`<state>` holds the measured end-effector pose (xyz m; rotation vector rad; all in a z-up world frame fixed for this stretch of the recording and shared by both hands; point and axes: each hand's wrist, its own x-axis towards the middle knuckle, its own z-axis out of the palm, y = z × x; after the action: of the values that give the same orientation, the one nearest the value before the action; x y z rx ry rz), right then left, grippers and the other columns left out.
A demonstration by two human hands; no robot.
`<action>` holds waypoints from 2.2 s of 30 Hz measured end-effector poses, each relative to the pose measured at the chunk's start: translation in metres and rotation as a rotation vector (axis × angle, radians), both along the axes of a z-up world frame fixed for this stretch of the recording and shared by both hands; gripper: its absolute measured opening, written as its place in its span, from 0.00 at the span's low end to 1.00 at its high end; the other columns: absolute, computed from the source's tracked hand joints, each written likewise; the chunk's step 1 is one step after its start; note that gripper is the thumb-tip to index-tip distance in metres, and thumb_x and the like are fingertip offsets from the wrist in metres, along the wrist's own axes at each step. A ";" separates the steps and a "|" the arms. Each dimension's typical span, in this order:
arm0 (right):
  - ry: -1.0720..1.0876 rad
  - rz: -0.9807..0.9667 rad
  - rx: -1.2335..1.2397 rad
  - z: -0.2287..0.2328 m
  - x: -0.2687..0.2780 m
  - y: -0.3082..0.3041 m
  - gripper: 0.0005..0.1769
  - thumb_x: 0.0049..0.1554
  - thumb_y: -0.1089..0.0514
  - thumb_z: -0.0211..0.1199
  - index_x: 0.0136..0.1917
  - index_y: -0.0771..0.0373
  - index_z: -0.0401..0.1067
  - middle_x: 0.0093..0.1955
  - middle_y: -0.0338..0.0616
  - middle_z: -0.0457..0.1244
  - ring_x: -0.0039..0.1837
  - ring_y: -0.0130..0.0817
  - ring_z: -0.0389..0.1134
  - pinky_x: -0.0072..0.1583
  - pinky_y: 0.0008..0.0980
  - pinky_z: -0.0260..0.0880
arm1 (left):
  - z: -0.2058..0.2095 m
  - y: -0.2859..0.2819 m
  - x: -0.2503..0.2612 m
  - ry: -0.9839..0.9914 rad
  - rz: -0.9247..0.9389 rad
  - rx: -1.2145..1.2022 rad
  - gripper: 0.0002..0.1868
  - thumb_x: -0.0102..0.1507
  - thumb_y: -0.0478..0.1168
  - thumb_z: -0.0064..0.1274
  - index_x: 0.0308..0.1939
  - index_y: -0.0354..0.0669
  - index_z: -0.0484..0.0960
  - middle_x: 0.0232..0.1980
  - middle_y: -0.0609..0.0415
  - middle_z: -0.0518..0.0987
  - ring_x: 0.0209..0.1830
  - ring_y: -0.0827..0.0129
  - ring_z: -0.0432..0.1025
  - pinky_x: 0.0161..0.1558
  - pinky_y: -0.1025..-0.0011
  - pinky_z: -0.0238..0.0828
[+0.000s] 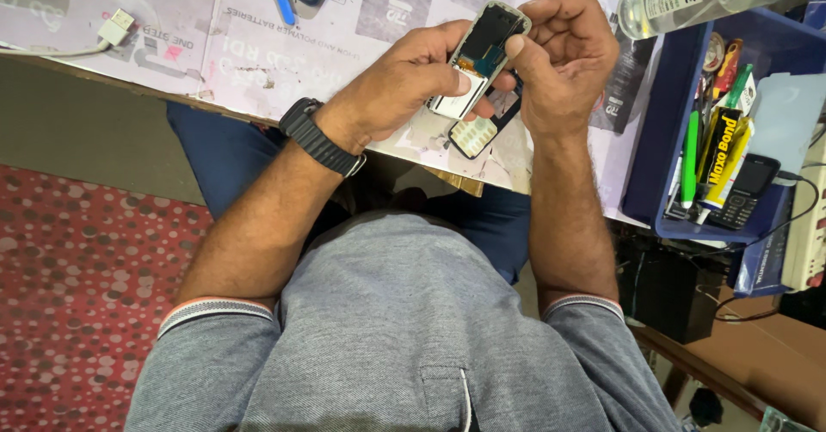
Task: The person disassembles a small electronic device, likely a mobile phone, using a prying tool and screwdriver. They remove the back cover, battery, and internal components, then clean the interior with a spray and brush. The person handles the device and its parts throughout the process.
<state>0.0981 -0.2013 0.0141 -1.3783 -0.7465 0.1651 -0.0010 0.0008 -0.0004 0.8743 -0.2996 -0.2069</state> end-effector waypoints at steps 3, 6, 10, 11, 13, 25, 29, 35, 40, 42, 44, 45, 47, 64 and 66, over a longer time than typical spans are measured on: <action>-0.001 -0.006 -0.001 0.000 -0.001 0.001 0.12 0.63 0.71 0.67 0.58 0.72 0.68 0.51 0.50 0.68 0.48 0.28 0.73 0.51 0.23 0.76 | 0.000 -0.001 0.001 -0.028 0.000 -0.016 0.25 0.67 0.29 0.40 0.69 0.29 0.68 0.57 0.40 0.82 0.50 0.64 0.81 0.55 0.66 0.83; -0.007 0.005 -0.001 0.001 -0.001 0.001 0.12 0.63 0.71 0.67 0.58 0.72 0.68 0.51 0.50 0.69 0.48 0.28 0.73 0.51 0.23 0.76 | -0.001 -0.002 0.002 -0.024 0.003 -0.018 0.24 0.67 0.29 0.39 0.68 0.29 0.68 0.55 0.40 0.83 0.46 0.65 0.81 0.52 0.66 0.83; -0.005 -0.007 -0.023 0.003 -0.001 0.001 0.12 0.63 0.73 0.66 0.58 0.72 0.68 0.50 0.50 0.69 0.47 0.28 0.73 0.51 0.24 0.76 | 0.001 -0.001 0.001 0.000 0.014 0.006 0.23 0.67 0.29 0.39 0.67 0.29 0.68 0.54 0.40 0.83 0.45 0.66 0.81 0.52 0.67 0.84; -0.004 -0.014 -0.031 0.003 -0.002 0.001 0.12 0.63 0.73 0.66 0.58 0.73 0.68 0.50 0.50 0.69 0.47 0.28 0.73 0.51 0.23 0.76 | 0.001 -0.001 0.001 0.007 0.014 0.007 0.23 0.67 0.29 0.40 0.67 0.29 0.68 0.54 0.40 0.83 0.45 0.66 0.81 0.51 0.67 0.84; 0.000 -0.008 -0.019 0.002 -0.002 0.002 0.12 0.63 0.73 0.66 0.58 0.73 0.68 0.50 0.50 0.69 0.47 0.28 0.73 0.51 0.23 0.76 | 0.002 -0.001 0.001 0.022 0.016 0.010 0.23 0.67 0.29 0.40 0.67 0.29 0.68 0.53 0.40 0.84 0.44 0.67 0.82 0.50 0.67 0.84; 0.051 0.006 -0.011 0.003 -0.004 0.004 0.13 0.63 0.74 0.67 0.58 0.72 0.67 0.50 0.50 0.68 0.45 0.29 0.73 0.48 0.24 0.76 | 0.002 0.000 -0.001 0.033 0.023 0.002 0.23 0.67 0.30 0.41 0.67 0.29 0.69 0.48 0.44 0.83 0.41 0.68 0.81 0.46 0.70 0.84; 0.055 0.014 -0.015 0.003 -0.003 0.003 0.13 0.63 0.74 0.66 0.58 0.72 0.67 0.49 0.50 0.68 0.43 0.28 0.72 0.46 0.23 0.75 | 0.001 0.000 -0.001 0.021 0.022 -0.004 0.22 0.67 0.31 0.42 0.66 0.29 0.70 0.49 0.44 0.83 0.41 0.69 0.81 0.46 0.71 0.83; 0.034 0.040 -0.015 0.001 -0.002 0.004 0.13 0.63 0.74 0.66 0.58 0.73 0.67 0.49 0.52 0.69 0.44 0.30 0.73 0.46 0.26 0.77 | 0.001 0.002 -0.002 0.067 0.022 -0.001 0.21 0.67 0.31 0.42 0.65 0.30 0.71 0.46 0.46 0.82 0.35 0.72 0.79 0.42 0.73 0.81; 0.052 0.036 -0.024 0.001 -0.003 0.004 0.13 0.63 0.74 0.66 0.59 0.74 0.66 0.49 0.51 0.69 0.43 0.29 0.73 0.45 0.25 0.76 | 0.000 0.002 0.000 0.044 0.018 -0.027 0.20 0.67 0.30 0.43 0.63 0.31 0.72 0.43 0.49 0.81 0.32 0.74 0.76 0.39 0.74 0.80; 0.052 0.034 -0.031 0.001 -0.003 0.005 0.13 0.63 0.74 0.66 0.59 0.74 0.66 0.49 0.51 0.69 0.43 0.29 0.73 0.45 0.25 0.76 | -0.001 0.002 -0.001 0.042 0.018 -0.031 0.18 0.67 0.32 0.44 0.61 0.31 0.72 0.44 0.49 0.81 0.32 0.74 0.76 0.39 0.74 0.79; 0.059 0.039 -0.035 0.002 -0.004 0.005 0.13 0.63 0.74 0.65 0.59 0.74 0.66 0.50 0.51 0.68 0.43 0.29 0.73 0.45 0.25 0.76 | -0.002 0.002 -0.001 0.040 0.018 -0.029 0.17 0.68 0.34 0.46 0.60 0.32 0.73 0.43 0.50 0.81 0.31 0.74 0.76 0.38 0.75 0.79; 0.063 0.038 -0.033 0.002 -0.004 0.005 0.13 0.63 0.74 0.66 0.59 0.73 0.66 0.50 0.51 0.68 0.43 0.29 0.72 0.45 0.25 0.76 | -0.002 0.002 -0.001 0.040 0.019 -0.023 0.17 0.68 0.35 0.46 0.61 0.33 0.73 0.43 0.50 0.81 0.31 0.75 0.76 0.38 0.75 0.79; 0.071 0.033 -0.028 0.002 -0.004 0.005 0.14 0.63 0.74 0.66 0.59 0.73 0.66 0.50 0.51 0.68 0.43 0.29 0.72 0.45 0.24 0.75 | -0.002 0.003 -0.002 0.039 0.020 -0.026 0.17 0.69 0.38 0.47 0.60 0.33 0.73 0.43 0.51 0.81 0.31 0.75 0.76 0.38 0.76 0.78; 0.158 0.076 0.067 0.005 -0.004 0.004 0.13 0.62 0.61 0.59 0.56 0.73 0.68 0.45 0.50 0.69 0.41 0.29 0.71 0.44 0.26 0.74 | 0.003 0.003 -0.002 -0.007 0.100 -0.024 0.27 0.73 0.53 0.37 0.56 0.30 0.77 0.40 0.44 0.83 0.28 0.69 0.78 0.33 0.73 0.80; 0.100 0.072 0.039 0.006 -0.004 0.003 0.14 0.62 0.60 0.60 0.57 0.73 0.68 0.45 0.50 0.69 0.42 0.30 0.71 0.44 0.26 0.73 | 0.002 0.003 -0.002 -0.003 0.098 -0.032 0.27 0.74 0.53 0.37 0.56 0.29 0.77 0.41 0.44 0.83 0.28 0.69 0.78 0.34 0.73 0.80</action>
<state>0.0937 -0.1979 0.0200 -1.2974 -0.7121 0.2731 -0.0032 0.0041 0.0021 0.8551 -0.2620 -0.1096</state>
